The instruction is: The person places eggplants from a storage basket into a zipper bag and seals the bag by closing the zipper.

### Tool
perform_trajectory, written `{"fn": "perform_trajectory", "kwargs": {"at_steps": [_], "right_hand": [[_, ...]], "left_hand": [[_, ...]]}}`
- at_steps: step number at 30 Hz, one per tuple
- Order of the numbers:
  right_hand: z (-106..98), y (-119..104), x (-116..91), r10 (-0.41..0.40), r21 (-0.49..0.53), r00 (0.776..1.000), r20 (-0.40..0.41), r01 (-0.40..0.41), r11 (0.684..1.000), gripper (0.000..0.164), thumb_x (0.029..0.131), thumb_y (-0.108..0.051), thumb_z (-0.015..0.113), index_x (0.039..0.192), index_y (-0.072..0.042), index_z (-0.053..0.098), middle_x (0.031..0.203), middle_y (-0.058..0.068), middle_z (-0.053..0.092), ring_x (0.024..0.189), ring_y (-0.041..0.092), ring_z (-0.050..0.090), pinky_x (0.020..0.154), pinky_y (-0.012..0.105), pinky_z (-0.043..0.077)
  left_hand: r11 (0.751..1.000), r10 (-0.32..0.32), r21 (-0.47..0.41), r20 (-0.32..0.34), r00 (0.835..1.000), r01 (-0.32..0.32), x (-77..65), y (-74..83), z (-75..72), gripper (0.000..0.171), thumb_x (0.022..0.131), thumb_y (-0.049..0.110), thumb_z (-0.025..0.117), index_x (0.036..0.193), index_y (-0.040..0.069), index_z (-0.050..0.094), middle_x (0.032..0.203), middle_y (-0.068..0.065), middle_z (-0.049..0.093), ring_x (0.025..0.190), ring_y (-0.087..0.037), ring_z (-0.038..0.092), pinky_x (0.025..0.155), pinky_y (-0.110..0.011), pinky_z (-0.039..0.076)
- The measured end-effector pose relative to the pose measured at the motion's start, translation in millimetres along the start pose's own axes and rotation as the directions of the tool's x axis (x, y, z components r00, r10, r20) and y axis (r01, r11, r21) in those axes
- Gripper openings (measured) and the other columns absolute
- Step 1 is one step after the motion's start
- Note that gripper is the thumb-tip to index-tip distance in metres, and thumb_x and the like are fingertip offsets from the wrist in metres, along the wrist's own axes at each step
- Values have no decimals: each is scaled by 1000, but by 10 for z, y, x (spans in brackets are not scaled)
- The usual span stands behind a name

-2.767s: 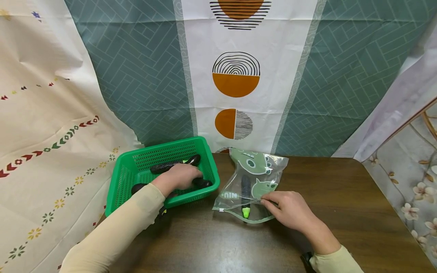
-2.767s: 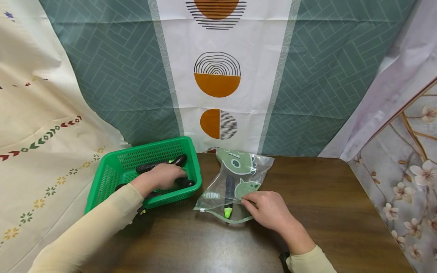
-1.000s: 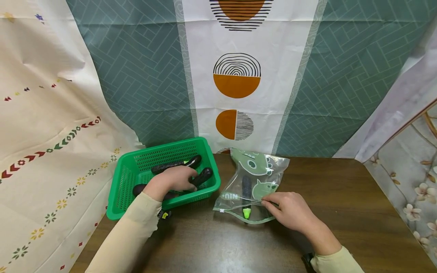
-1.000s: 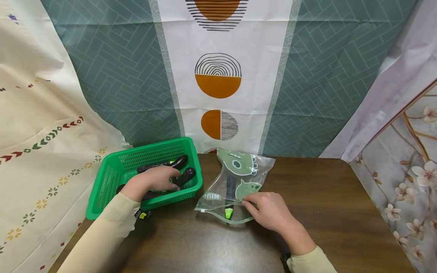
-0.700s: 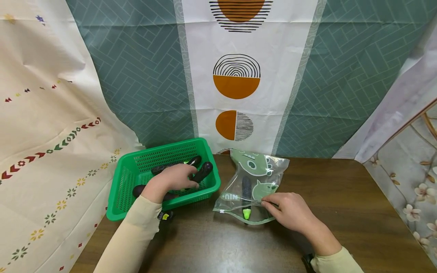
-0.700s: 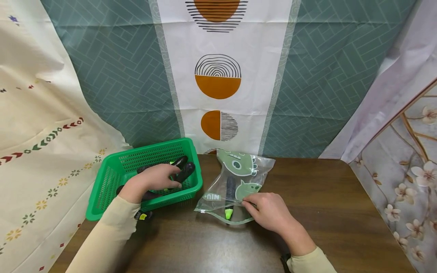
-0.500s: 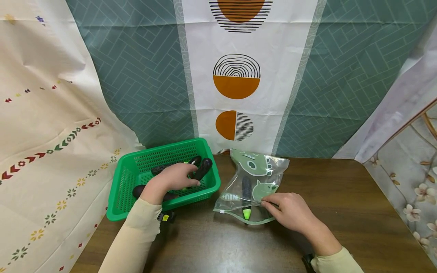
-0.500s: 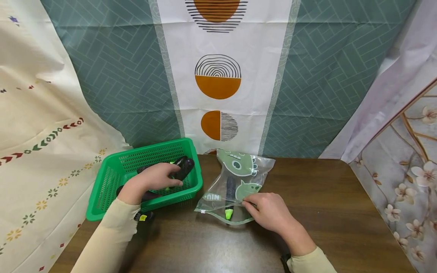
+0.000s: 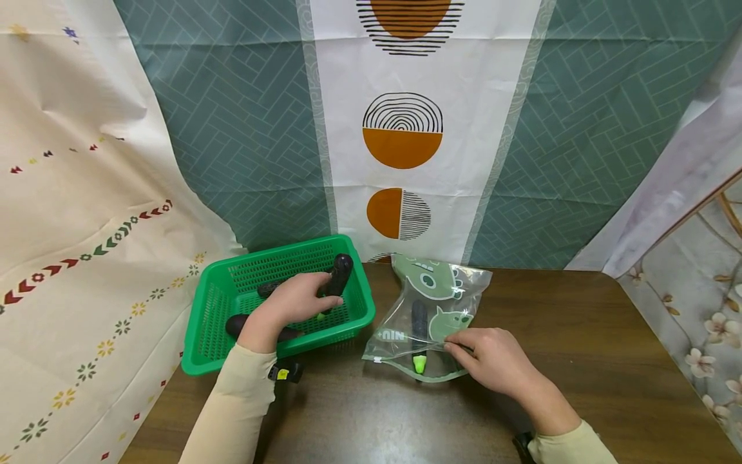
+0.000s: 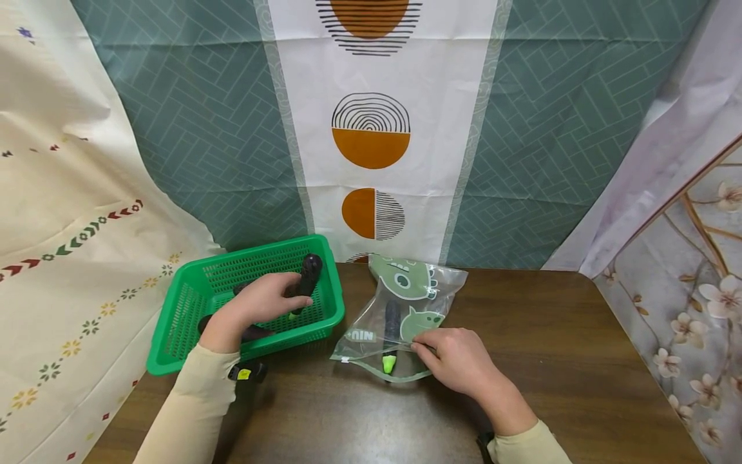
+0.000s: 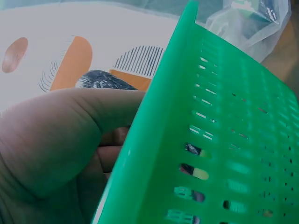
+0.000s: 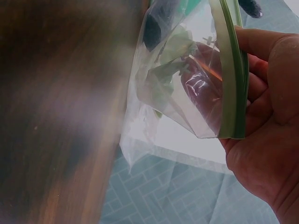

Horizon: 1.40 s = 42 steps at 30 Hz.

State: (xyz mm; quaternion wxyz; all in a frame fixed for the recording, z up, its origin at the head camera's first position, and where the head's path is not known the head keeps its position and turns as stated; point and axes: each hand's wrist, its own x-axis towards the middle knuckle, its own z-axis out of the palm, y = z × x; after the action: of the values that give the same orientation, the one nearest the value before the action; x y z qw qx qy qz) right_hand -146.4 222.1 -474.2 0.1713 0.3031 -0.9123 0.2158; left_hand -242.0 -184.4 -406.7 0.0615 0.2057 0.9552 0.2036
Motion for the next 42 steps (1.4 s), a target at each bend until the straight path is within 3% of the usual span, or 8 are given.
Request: {"fn": "perform_trajectory", "kwargs": {"at_steps": [4,6,13,24,31,37,42], "right_hand": [[-4,-2,-4,0,-2,1000,5,0,1000,8,98,-19,86,104,-24,87,95,-15,81,84,2,76,71,39,63],[-7,-6,-6,2,-2,1000,8,-1,1000,8,98,-19,86,104,-24,87,95,-15,81,84,3,76,71,39,63],[-6,-3,-3,-7,0,1000,1,7,1000,8,98,-19,86,104,-24,87,95,-15,81,84,3,76,71,39,63],[-3,-4,1,-1,0,1000,8,1,1000,8,98,-19,86,105,-24,88,96,-15,82,85,3,76,72,39,63],[0,5,-3,-2,5,1000,8,2,1000,9,98,-19,86,105,-24,87,96,-15,81,84,3,76,72,39,63],[4,8,-2,-4,14,1000,7,4,1000,9,99,-19,85,105,-25,87,96,-16,81,85,3,76,72,39,63],[1,8,-3,-3,16,1000,13,3,1000,9,100,-19,85,106,-25,87,96,-16,81,85,3,76,72,39,63]], "left_hand": [[999,-20,-34,-71,997,18,-18,27,14,32,105,42,78,119,13,72,97,1,72,87,-23,63,80,-45,56],[999,-29,-41,-109,994,25,-35,46,18,38,105,44,77,125,12,73,103,-1,74,91,-24,65,83,-46,58],[984,-41,-178,-168,985,10,-59,71,52,32,106,46,76,103,15,66,84,-1,64,78,-22,58,70,-40,48],[934,-95,-358,-250,964,-1,-45,127,142,36,109,45,73,123,12,69,107,-3,75,92,-25,65,81,-42,55],[815,-77,-574,-240,968,-78,-38,169,140,41,111,42,71,133,8,68,118,-10,78,94,-33,77,93,-57,62],[751,-84,-649,-277,957,-122,-43,207,182,40,114,38,67,134,3,68,117,-14,79,90,-29,78,90,-57,64],[629,-63,-758,-271,961,-172,-51,259,246,43,116,36,64,138,-2,65,119,-17,76,99,-31,76,86,-58,66]]}}
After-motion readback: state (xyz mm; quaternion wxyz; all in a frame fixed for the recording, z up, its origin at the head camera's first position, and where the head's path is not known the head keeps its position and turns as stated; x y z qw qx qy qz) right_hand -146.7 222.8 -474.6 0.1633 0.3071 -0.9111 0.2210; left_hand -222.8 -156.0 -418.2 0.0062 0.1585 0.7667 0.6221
